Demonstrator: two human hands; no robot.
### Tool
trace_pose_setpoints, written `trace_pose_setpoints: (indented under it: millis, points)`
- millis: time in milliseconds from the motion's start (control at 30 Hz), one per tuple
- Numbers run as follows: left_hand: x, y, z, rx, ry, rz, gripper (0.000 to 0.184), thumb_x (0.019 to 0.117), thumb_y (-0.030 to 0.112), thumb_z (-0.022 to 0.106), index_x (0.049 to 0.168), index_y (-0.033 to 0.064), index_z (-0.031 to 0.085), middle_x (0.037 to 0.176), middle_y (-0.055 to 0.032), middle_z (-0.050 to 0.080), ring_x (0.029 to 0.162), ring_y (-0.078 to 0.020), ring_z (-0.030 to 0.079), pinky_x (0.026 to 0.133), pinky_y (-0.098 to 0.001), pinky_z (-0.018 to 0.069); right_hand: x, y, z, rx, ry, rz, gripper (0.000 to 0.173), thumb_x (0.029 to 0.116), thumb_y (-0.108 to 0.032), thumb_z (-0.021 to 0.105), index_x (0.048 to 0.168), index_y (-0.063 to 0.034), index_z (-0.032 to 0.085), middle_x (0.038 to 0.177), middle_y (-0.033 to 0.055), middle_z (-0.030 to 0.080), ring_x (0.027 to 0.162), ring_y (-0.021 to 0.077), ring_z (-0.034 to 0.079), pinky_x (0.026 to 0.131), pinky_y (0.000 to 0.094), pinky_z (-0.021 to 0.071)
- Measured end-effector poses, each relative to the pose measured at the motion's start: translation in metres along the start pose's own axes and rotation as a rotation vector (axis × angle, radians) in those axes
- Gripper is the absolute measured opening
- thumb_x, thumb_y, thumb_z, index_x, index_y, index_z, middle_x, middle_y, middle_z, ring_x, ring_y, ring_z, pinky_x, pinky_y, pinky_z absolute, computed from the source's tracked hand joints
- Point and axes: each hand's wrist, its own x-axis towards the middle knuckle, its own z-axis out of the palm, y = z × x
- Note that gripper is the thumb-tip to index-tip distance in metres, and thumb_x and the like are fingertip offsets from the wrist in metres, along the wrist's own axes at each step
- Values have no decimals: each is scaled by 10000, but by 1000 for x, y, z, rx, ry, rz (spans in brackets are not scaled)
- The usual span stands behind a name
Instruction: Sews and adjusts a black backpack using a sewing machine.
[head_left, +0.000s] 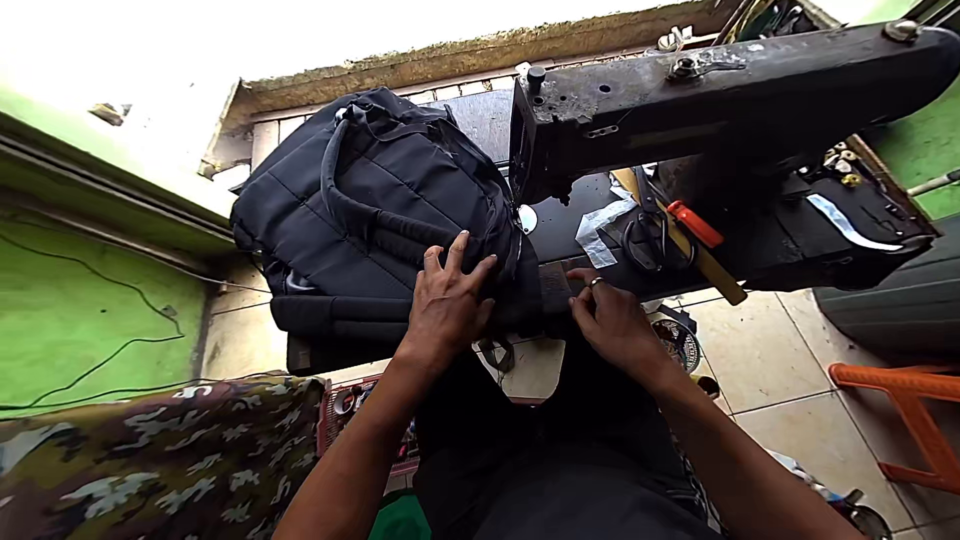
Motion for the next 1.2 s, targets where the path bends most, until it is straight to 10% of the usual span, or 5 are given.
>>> trace_pose_setpoints:
  millis: [100,400,667,933,1200]
  points:
    - [13,-11,-12,-104,20,54,371,856,280,795,1217,214,747,1468,-145,524,1166,-395,571,846,-533,543,-17,-18,11,102,-37,-92,280,1028,-222,554,1138,-26,721,929,100,724,797,179,699,764,359,588]
    - [25,-2,-13,97,31,-18,611,841,620,719,1275,189,689,1419,-164,560,1240,-436,516,856,-595,455,-2,-62,48,650,-164,225,457,1064,-210,559,1440,36,479,1154,113,702,867,123,746,827,280,632]
    - [68,-27,-18,-43,-122,-145,353,849,438,741,967,106,728,1159,-137,651,1155,-407,548,864,-604,462,-2,-61,31,367,-149,152,506,1084,-291,504,1494,5,472,1375,184,592,980,186,701,907,328,568]
    - [86,-40,-29,-175,-244,-12,177,909,288,709,891,117,751,1166,-91,682,1168,-335,569,891,-600,417,10,-93,45,1166,-114,496,482,1130,-171,380,1590,-76,270,1461,185,516,1000,228,735,740,349,637]
    - [85,-47,-26,-213,-243,14,193,917,289,705,909,100,744,1150,-103,689,1155,-325,591,917,-596,427,23,-90,52,1421,74,606,250,1116,-190,427,1331,-76,486,1007,93,644,697,110,629,529,202,445]
